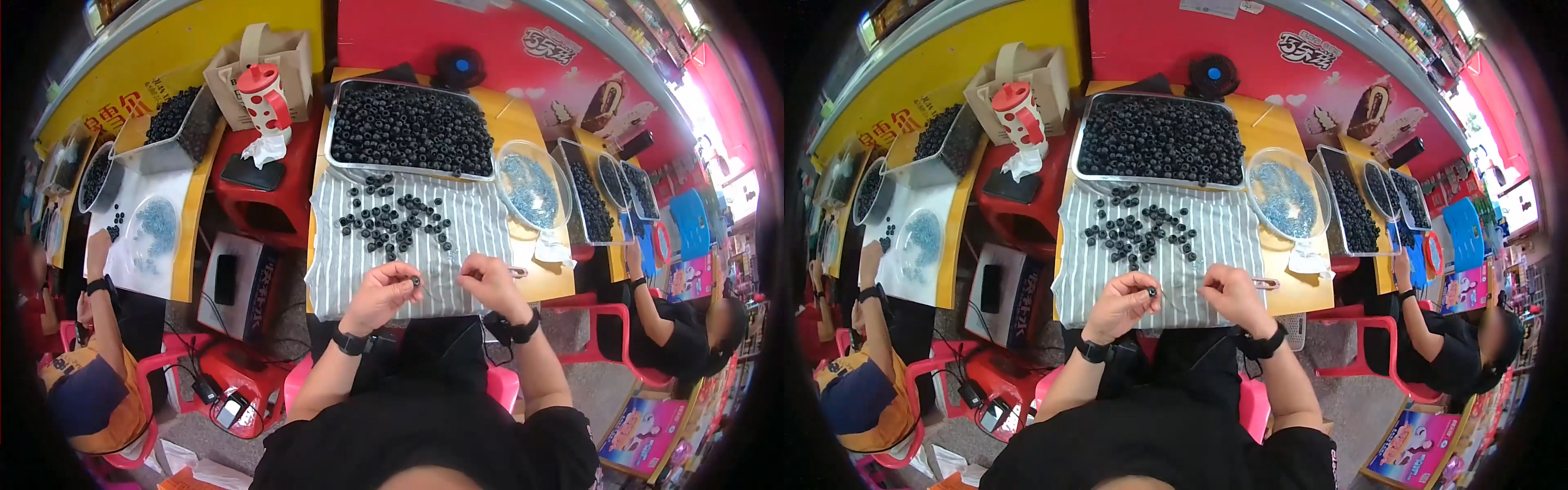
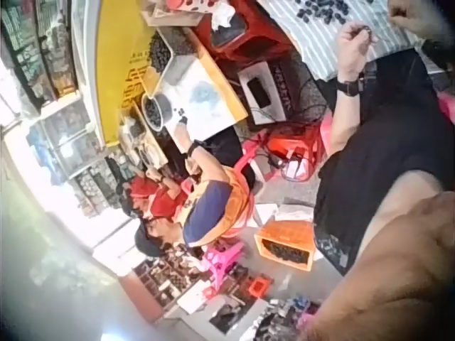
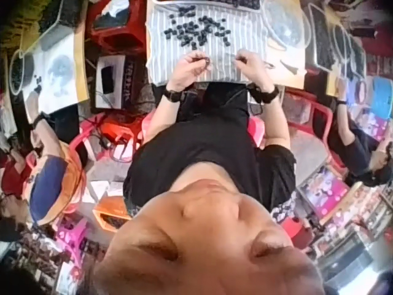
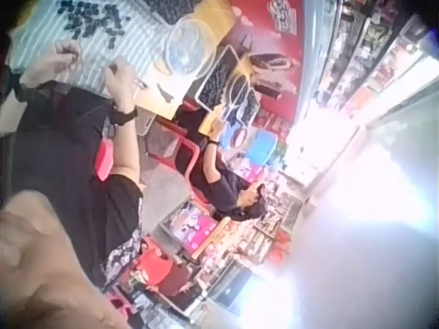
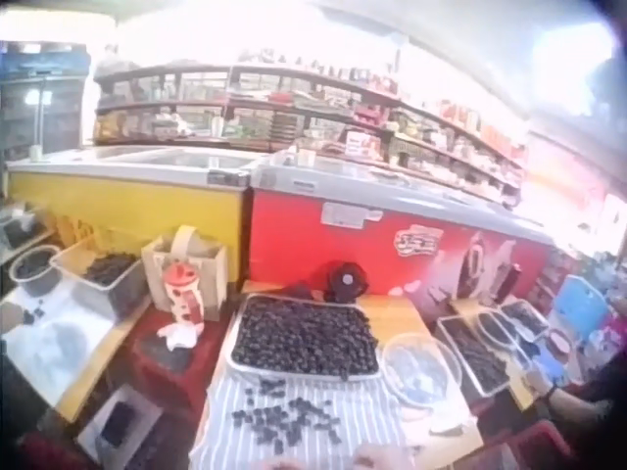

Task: Manually sort and inspect small black plastic or rubber components on a work table.

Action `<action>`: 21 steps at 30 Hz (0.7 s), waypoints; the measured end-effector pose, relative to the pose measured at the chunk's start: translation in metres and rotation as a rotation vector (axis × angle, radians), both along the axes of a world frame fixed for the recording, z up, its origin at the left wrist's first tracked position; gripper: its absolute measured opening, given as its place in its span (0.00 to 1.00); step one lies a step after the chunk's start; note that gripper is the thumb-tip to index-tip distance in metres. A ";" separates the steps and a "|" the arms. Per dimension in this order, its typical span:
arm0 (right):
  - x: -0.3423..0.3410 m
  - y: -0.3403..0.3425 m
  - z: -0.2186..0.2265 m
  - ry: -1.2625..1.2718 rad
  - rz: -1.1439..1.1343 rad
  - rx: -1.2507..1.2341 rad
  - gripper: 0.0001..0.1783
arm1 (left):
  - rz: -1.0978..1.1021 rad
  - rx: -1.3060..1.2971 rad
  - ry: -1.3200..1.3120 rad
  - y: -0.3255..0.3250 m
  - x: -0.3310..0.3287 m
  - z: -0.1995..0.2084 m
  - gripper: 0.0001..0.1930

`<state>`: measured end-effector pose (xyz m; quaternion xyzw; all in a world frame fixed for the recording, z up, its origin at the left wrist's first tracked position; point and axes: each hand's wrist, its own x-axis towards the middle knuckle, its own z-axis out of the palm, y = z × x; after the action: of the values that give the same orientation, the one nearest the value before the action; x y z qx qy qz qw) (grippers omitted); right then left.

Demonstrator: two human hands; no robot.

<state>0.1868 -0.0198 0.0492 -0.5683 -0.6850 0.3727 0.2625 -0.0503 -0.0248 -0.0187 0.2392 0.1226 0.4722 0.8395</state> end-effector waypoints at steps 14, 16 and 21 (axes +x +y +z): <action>-0.070 -0.028 -0.010 0.737 -0.112 0.103 0.04 | 0.058 0.008 -0.009 -0.005 -0.001 -0.004 0.10; -0.074 -0.028 -0.016 0.677 -0.068 0.165 0.05 | 0.052 0.006 -0.019 -0.006 -0.002 -0.004 0.11; -0.079 -0.028 -0.013 0.484 -0.065 0.321 0.06 | 0.047 0.010 -0.031 -0.005 -0.002 -0.007 0.11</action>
<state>0.1080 -0.0481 0.0360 -0.4358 -0.6339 0.3758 0.5167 -0.0525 -0.0302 -0.0255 0.2331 0.1127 0.4963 0.8286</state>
